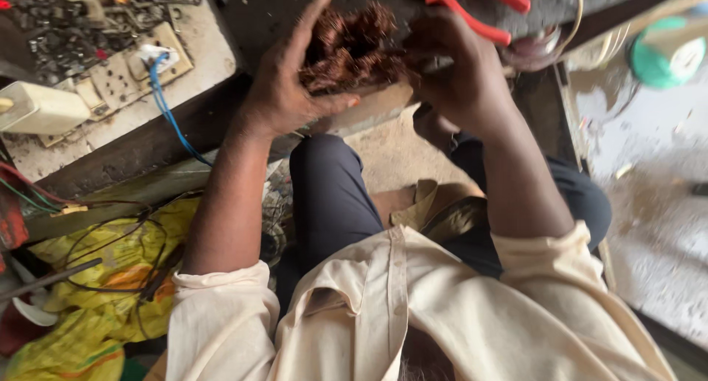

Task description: The person uses red-handled pliers to cut and pull apart a bundle of copper wire, then separates the strands by hand. The person continues to untangle and organize the copper strands on the workbench.

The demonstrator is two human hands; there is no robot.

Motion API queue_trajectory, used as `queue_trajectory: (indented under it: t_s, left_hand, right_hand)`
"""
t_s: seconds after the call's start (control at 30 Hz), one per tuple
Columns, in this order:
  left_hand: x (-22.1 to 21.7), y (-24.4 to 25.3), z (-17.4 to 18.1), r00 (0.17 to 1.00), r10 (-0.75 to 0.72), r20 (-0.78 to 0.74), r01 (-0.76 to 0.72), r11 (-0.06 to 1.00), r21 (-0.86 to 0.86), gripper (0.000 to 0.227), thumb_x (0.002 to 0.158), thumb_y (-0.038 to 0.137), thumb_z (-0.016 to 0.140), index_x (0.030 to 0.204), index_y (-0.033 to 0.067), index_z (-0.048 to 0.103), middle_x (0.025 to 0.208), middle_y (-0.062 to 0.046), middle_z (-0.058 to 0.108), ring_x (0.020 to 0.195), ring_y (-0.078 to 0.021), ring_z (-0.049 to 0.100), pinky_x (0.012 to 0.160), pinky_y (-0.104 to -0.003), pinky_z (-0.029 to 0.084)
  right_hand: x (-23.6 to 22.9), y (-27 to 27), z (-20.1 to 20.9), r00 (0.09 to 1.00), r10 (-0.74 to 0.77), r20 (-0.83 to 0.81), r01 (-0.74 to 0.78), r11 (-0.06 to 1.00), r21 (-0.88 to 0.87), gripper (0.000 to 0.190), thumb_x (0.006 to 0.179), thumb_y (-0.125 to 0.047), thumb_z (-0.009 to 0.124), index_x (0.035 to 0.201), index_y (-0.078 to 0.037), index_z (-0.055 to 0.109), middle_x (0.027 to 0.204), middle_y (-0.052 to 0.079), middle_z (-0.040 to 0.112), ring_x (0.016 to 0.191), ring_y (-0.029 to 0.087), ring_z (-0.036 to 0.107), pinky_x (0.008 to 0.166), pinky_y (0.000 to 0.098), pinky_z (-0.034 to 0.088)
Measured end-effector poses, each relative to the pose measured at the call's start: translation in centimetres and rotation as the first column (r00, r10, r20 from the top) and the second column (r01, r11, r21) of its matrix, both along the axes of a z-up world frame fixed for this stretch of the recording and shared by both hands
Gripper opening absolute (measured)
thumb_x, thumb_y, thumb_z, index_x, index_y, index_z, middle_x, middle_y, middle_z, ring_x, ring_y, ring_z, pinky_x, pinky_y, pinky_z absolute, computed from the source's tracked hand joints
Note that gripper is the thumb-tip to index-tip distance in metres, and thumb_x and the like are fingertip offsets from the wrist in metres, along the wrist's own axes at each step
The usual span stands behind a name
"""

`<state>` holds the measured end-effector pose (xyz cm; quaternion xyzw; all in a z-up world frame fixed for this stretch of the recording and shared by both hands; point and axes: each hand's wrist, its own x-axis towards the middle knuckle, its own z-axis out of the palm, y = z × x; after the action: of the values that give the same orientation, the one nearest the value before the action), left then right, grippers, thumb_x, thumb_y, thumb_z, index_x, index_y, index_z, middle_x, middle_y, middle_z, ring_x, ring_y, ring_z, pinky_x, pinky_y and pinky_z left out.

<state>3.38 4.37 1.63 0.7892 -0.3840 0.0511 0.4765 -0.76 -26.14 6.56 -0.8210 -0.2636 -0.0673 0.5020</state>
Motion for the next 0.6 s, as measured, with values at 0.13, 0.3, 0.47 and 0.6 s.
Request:
queue_trajectory:
  t_s: [0.13,0.3,0.47,0.6]
  left_hand:
    - [0.5,-0.3,-0.9,0.997,0.024,0.079,-0.021,0.999,-0.029,0.122,0.089,0.038,0.098,0.168,0.0169,0.007,0.174,-0.015,0.018,0.163,-0.0305,0.024,0.140,-0.045,0.028]
    - [0.4,-0.5,-0.9,0.997,0.059,0.056,-0.057,0.998,-0.037,0.130,0.085,0.044,0.101,0.170,0.0171,0.006,0.174,-0.015,0.021,0.162,-0.0295,0.030,0.135,-0.044,0.033]
    - [0.8,-0.9,-0.8,0.984,0.063,0.168,-0.050,0.995,-0.083,0.134,0.084,0.039,0.104,0.171,0.0184,0.004,0.173,-0.016,0.019,0.158,-0.0351,0.032,0.134,-0.049,0.031]
    - [-0.5,-1.0,0.3,0.994,0.108,-0.035,-0.108,0.994,-0.013,0.134,0.081,0.042,0.104,0.170,0.0192,0.007,0.172,-0.017,0.034,0.155,-0.0344,0.047,0.127,-0.047,0.041]
  right_hand:
    - [-2.5,-0.9,3.0,0.975,-0.033,0.218,0.074,0.981,-0.180,0.060,0.096,-0.011,0.090,0.141,-0.002,0.052,0.138,0.016,0.060,0.130,0.030,0.066,0.109,0.0387,0.058]
    - [-2.1,-0.8,4.6,0.914,0.009,0.405,0.163,0.907,-0.388,0.063,0.094,-0.019,0.091,0.145,-0.006,0.057,0.141,0.016,0.061,0.132,0.035,0.062,0.110,0.0454,0.054]
    - [-1.2,1.8,5.6,0.909,0.148,0.390,0.066,0.872,-0.485,0.067,0.090,-0.023,0.089,0.145,-0.005,0.056,0.139,0.016,0.061,0.125,0.035,0.060,0.105,0.0457,0.053]
    - [-0.2,4.2,6.2,0.921,0.196,0.335,0.020,0.838,-0.545,0.067,0.089,-0.024,0.087,0.146,-0.006,0.056,0.137,0.014,0.061,0.125,0.036,0.059,0.104,0.0473,0.053]
